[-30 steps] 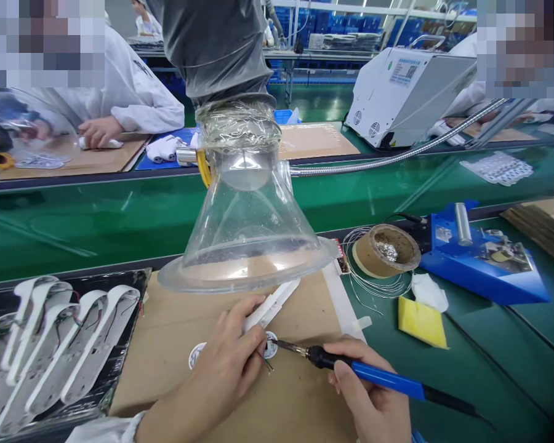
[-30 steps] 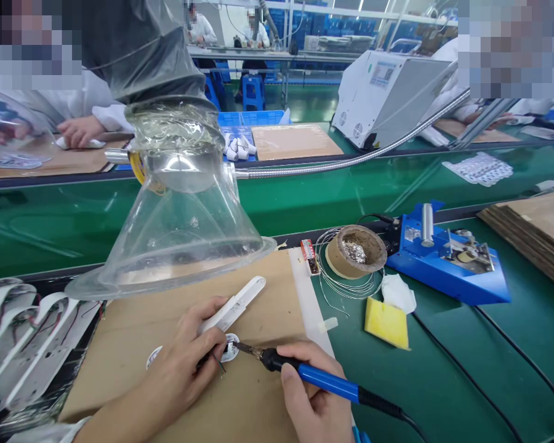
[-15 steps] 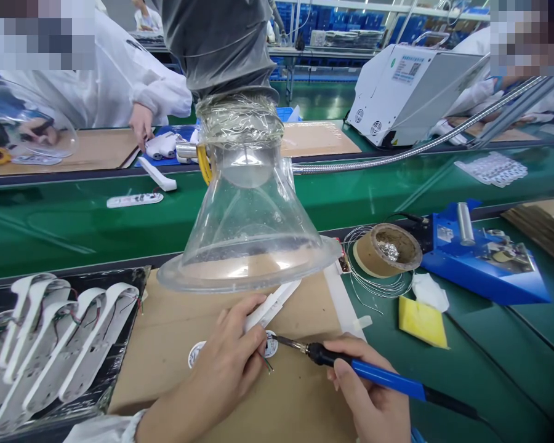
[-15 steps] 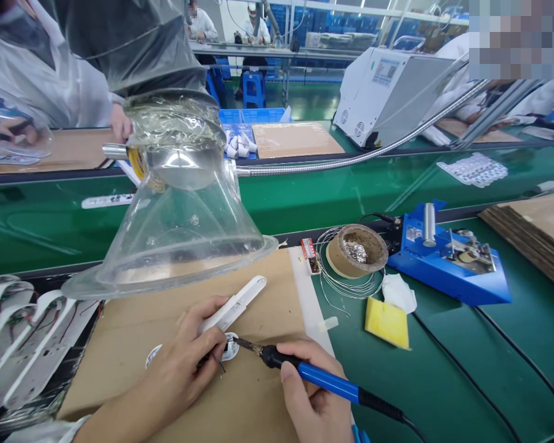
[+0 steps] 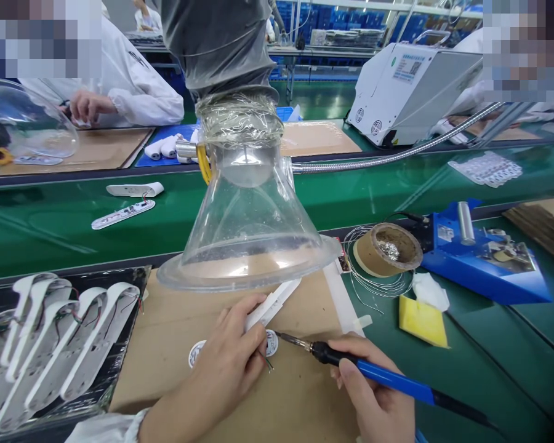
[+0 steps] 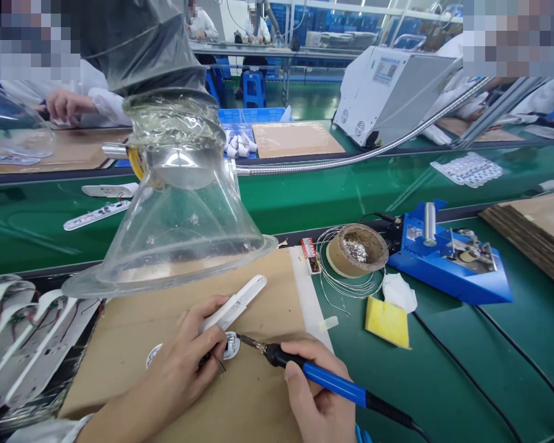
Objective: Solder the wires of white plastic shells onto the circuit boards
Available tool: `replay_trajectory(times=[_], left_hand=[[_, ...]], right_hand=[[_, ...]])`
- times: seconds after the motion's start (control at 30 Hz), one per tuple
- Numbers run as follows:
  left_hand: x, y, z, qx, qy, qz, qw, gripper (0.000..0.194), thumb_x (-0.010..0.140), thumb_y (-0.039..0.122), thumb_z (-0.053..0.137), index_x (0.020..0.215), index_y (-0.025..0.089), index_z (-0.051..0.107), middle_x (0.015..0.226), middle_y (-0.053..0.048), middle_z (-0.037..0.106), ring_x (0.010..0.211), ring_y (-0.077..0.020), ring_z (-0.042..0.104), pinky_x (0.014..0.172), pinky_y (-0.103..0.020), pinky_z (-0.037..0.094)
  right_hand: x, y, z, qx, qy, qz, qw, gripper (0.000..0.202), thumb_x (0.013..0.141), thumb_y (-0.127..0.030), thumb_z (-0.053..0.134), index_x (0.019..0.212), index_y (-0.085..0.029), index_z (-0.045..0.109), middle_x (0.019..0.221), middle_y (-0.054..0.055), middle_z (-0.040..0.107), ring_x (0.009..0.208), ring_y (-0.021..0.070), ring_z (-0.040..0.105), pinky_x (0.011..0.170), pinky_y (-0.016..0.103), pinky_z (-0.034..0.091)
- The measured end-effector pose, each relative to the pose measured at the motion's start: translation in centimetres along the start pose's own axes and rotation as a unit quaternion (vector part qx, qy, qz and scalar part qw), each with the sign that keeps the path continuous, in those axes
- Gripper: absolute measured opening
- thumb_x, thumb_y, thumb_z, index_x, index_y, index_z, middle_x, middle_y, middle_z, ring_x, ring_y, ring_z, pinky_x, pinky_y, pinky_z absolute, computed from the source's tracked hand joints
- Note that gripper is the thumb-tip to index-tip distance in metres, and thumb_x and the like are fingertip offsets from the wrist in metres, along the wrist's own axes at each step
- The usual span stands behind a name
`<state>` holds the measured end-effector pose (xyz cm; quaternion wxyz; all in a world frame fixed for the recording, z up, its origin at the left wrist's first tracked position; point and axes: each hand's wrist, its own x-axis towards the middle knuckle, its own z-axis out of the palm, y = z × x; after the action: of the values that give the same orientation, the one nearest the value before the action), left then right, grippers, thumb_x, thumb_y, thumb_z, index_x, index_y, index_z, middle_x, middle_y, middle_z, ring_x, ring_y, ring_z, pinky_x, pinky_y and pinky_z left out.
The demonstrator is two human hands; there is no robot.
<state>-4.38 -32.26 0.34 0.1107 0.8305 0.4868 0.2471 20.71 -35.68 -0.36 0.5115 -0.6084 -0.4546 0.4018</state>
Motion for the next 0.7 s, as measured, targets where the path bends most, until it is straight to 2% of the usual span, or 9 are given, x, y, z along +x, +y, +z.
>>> replay_trajectory(times=[0.13, 0.23, 0.33, 0.43, 0.57, 0.7], left_hand=[[0.1, 0.0, -0.4, -0.004, -0.021, -0.011, 1.000, 0.021, 0.093, 0.003, 0.050, 0.091, 0.023, 0.057, 0.151, -0.013, 0.059, 0.122, -0.0291, 0.068, 0.091, -0.041, 0.064], [0.0, 0.1, -1.2, -0.013, -0.048, -0.025, 0.998, 0.021, 0.099, 0.009, 0.051, 0.102, 0.025, 0.064, 0.153, -0.013, 0.059, 0.125, -0.0312, 0.069, 0.093, -0.044, 0.066], [0.0, 0.2, -2.6, -0.032, -0.075, -0.031, 0.996, 0.032, 0.100, 0.012, 0.053, 0.121, 0.029, 0.069, 0.158, -0.011, 0.058, 0.134, -0.0320, 0.066, 0.102, -0.047, 0.066], [0.4, 0.3, -4.4, -0.070, -0.117, -0.020, 0.990, 0.036, 0.102, 0.013, 0.054, 0.129, 0.032, 0.070, 0.166, -0.009, 0.054, 0.146, -0.0306, 0.062, 0.112, -0.047, 0.063], [1.5, 0.2, -6.1, -0.105, -0.154, -0.010, 0.982, 0.031, 0.109, 0.019, 0.052, 0.127, 0.034, 0.072, 0.170, -0.007, 0.052, 0.153, -0.0288, 0.058, 0.114, -0.047, 0.063], [2.6, -0.1, -6.7, -0.103, -0.174, 0.021, 0.979, 0.026, 0.109, 0.018, 0.053, 0.112, 0.032, 0.074, 0.173, -0.004, 0.050, 0.157, -0.0289, 0.055, 0.114, -0.048, 0.063]], right_hand=[[0.0, 0.0, 0.0, 0.020, 0.006, 0.012, 1.000, 0.032, 0.095, -0.055, 0.082, 0.093, -0.024, 0.088, 0.089, 0.009, 0.079, 0.062, 0.0188, 0.068, 0.057, 0.028, 0.061], [-0.1, 0.0, 0.0, 0.038, 0.007, 0.027, 0.999, 0.032, 0.094, -0.056, 0.083, 0.095, -0.024, 0.088, 0.090, 0.009, 0.079, 0.062, 0.0182, 0.068, 0.054, 0.026, 0.059], [-0.2, -0.1, -0.1, 0.037, 0.007, 0.039, 0.999, 0.035, 0.094, -0.058, 0.082, 0.097, -0.024, 0.088, 0.091, 0.010, 0.079, 0.063, 0.0194, 0.068, 0.052, 0.027, 0.058], [-0.2, -0.2, -0.1, 0.054, 0.011, 0.052, 0.997, 0.036, 0.093, -0.060, 0.083, 0.097, -0.024, 0.088, 0.091, 0.009, 0.078, 0.062, 0.0184, 0.066, 0.051, 0.026, 0.056], [-0.3, -0.4, -0.1, 0.069, 0.019, 0.060, 0.996, 0.037, 0.091, -0.061, 0.085, 0.096, -0.024, 0.088, 0.089, 0.009, 0.077, 0.062, 0.0182, 0.066, 0.052, 0.027, 0.056], [-0.3, -0.2, -0.3, 0.067, 0.016, 0.072, 0.995, 0.035, 0.092, -0.060, 0.085, 0.097, -0.025, 0.088, 0.087, 0.007, 0.077, 0.063, 0.0182, 0.067, 0.052, 0.026, 0.055]])
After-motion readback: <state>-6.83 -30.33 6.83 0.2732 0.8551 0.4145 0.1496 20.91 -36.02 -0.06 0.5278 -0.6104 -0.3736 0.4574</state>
